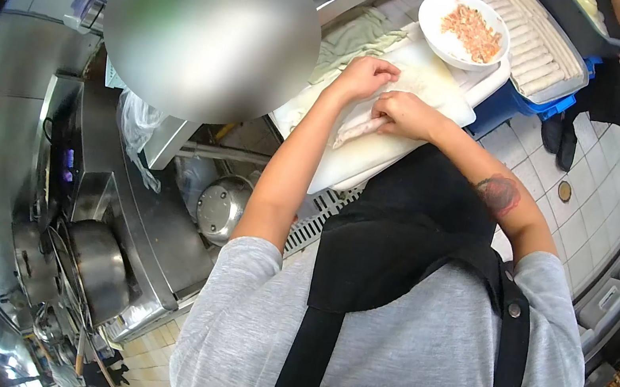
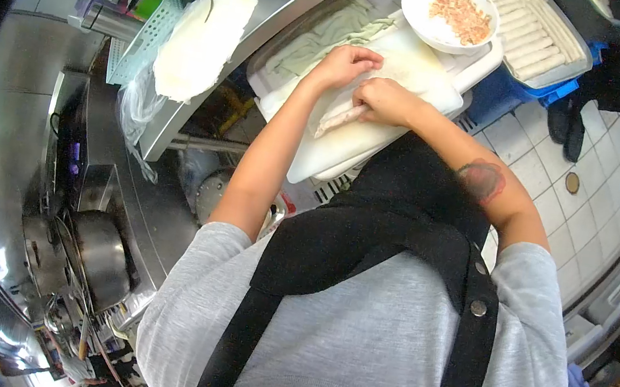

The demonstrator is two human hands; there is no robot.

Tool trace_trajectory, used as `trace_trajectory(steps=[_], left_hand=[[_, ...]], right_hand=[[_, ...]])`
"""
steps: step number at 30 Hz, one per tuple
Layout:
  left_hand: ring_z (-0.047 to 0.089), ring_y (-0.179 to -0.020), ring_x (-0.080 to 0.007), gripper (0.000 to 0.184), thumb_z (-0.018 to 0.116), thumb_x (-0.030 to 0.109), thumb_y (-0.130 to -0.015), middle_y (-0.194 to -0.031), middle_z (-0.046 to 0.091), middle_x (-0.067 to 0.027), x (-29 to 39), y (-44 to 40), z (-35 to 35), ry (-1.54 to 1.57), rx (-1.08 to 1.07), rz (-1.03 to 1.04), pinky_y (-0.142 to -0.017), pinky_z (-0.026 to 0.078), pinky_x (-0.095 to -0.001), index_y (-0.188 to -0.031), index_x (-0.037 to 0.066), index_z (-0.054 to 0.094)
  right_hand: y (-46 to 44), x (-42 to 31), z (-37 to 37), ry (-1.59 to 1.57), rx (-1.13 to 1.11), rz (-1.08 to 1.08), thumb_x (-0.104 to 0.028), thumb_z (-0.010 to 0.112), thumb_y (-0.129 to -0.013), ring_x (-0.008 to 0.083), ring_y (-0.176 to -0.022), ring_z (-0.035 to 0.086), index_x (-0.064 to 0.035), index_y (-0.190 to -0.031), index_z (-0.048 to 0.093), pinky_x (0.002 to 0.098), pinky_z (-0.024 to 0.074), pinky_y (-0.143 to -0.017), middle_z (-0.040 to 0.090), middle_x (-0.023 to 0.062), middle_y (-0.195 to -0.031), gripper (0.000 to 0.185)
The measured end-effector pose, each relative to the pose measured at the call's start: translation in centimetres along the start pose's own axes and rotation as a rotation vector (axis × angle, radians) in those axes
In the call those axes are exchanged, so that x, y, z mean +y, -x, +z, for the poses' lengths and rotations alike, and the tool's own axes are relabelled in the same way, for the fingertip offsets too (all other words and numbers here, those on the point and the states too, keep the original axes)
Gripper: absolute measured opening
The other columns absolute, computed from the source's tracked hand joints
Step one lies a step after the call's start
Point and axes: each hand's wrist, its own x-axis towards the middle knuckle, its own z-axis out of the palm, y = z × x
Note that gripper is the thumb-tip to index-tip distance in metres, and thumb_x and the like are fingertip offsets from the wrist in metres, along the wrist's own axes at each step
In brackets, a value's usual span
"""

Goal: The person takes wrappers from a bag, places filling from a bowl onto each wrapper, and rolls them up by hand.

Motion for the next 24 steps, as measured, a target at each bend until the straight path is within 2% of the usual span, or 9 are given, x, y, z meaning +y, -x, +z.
trace_trajectory(steps=[3, 6, 9, 12, 15, 19, 22, 24], left_hand=[[0.069, -0.100, -0.0138, 0.026, 0.059, 0.005, -0.093, -0.107, 0.075, -0.0090, -0.2, -0.4, 0.0, 0.014, -0.009, -0.022, -0.092, 0.052, -0.0292, -0.116, 0.003, 0.071], [0.068, -0.102, -0.0137, 0.027, 0.058, 0.003, -0.093, -0.108, 0.074, -0.0094, -0.6, -0.7, 0.1, 0.075, -0.028, -0.029, -0.093, 0.052, -0.0289, -0.117, 0.001, 0.070], [0.068, -0.103, -0.0139, 0.027, 0.056, 0.002, -0.094, -0.109, 0.074, -0.0100, 0.1, 0.1, -0.2, 0.098, -0.033, -0.040, -0.094, 0.051, -0.0288, -0.118, 0.000, 0.069], [0.067, -0.103, -0.0138, 0.028, 0.057, 0.003, -0.094, -0.110, 0.074, -0.0093, -1.3, -1.1, -0.1, 0.133, -0.072, -0.035, -0.094, 0.051, -0.0287, -0.119, 0.000, 0.068], [0.067, -0.102, -0.0135, 0.028, 0.057, 0.003, -0.094, -0.109, 0.074, -0.0088, -1.2, -0.9, 0.0, 0.134, -0.057, -0.038, -0.093, 0.051, -0.0283, -0.119, 0.001, 0.068], [0.067, -0.102, -0.0133, 0.028, 0.057, 0.003, -0.094, -0.110, 0.074, -0.0086, -0.3, -0.1, -0.3, 0.095, -0.054, -0.036, -0.094, 0.051, -0.0284, -0.119, 0.001, 0.068], [0.067, -0.103, -0.0127, 0.028, 0.058, 0.004, -0.094, -0.111, 0.073, -0.0079, -0.5, -0.4, -0.2, 0.149, -0.066, -0.035, -0.095, 0.050, -0.0287, -0.120, 0.002, 0.068], [0.066, -0.104, -0.0122, 0.029, 0.058, 0.005, -0.094, -0.112, 0.073, -0.0067, -0.7, 0.0, 0.0, 0.186, -0.062, -0.042, -0.097, 0.049, -0.0291, -0.121, 0.002, 0.068]], right_hand=[[-1.0, -0.4, -0.5, 0.023, -0.084, -0.011, -0.012, 0.081, -0.068, 0.0307, -0.088, 0.067, -0.0037, -0.091, 0.069, 0.0416, 0.0529, -0.081, 0.067, 0.0121, -0.093, 0.027], [-1.4, -1.3, 1.7, 0.055, 0.006, -0.092, -0.013, 0.081, -0.068, 0.0304, -0.087, 0.067, -0.0040, -0.091, 0.069, 0.0418, 0.0530, -0.080, 0.068, 0.0120, -0.092, 0.027], [-1.4, -1.3, 1.5, -0.030, -0.031, -0.004, -0.013, 0.082, -0.068, 0.0302, -0.087, 0.067, -0.0043, -0.090, 0.069, 0.0417, 0.0532, -0.080, 0.067, 0.0112, -0.091, 0.027], [-1.7, -1.8, 1.1, -0.026, -0.047, -0.010, -0.012, 0.082, -0.067, 0.0302, -0.085, 0.067, -0.0041, -0.088, 0.068, 0.0418, 0.0537, -0.079, 0.067, 0.0108, -0.090, 0.026], [-1.8, -2.4, 3.0, 0.062, 0.088, -0.110, -0.012, 0.082, -0.066, 0.0307, -0.084, 0.067, -0.0042, -0.087, 0.068, 0.0420, 0.0540, -0.078, 0.067, 0.0104, -0.090, 0.026], [-2.1, -2.8, 2.6, 0.031, 0.008, -0.024, -0.018, 0.082, -0.066, 0.0320, -0.085, 0.069, -0.0046, -0.089, 0.071, 0.0442, 0.0551, -0.079, 0.069, 0.0127, -0.089, 0.029], [-2.1, -3.6, 2.9, 0.031, 0.100, -0.143, -0.017, 0.081, -0.066, 0.0322, -0.085, 0.069, -0.0048, -0.087, 0.071, 0.0444, 0.0554, -0.079, 0.069, 0.0126, -0.089, 0.027], [-2.3, -3.6, 3.5, 0.022, 0.093, -0.096, -0.017, 0.081, -0.066, 0.0320, -0.085, 0.069, -0.0050, -0.087, 0.071, 0.0440, 0.0555, -0.079, 0.069, 0.0127, -0.090, 0.026]])
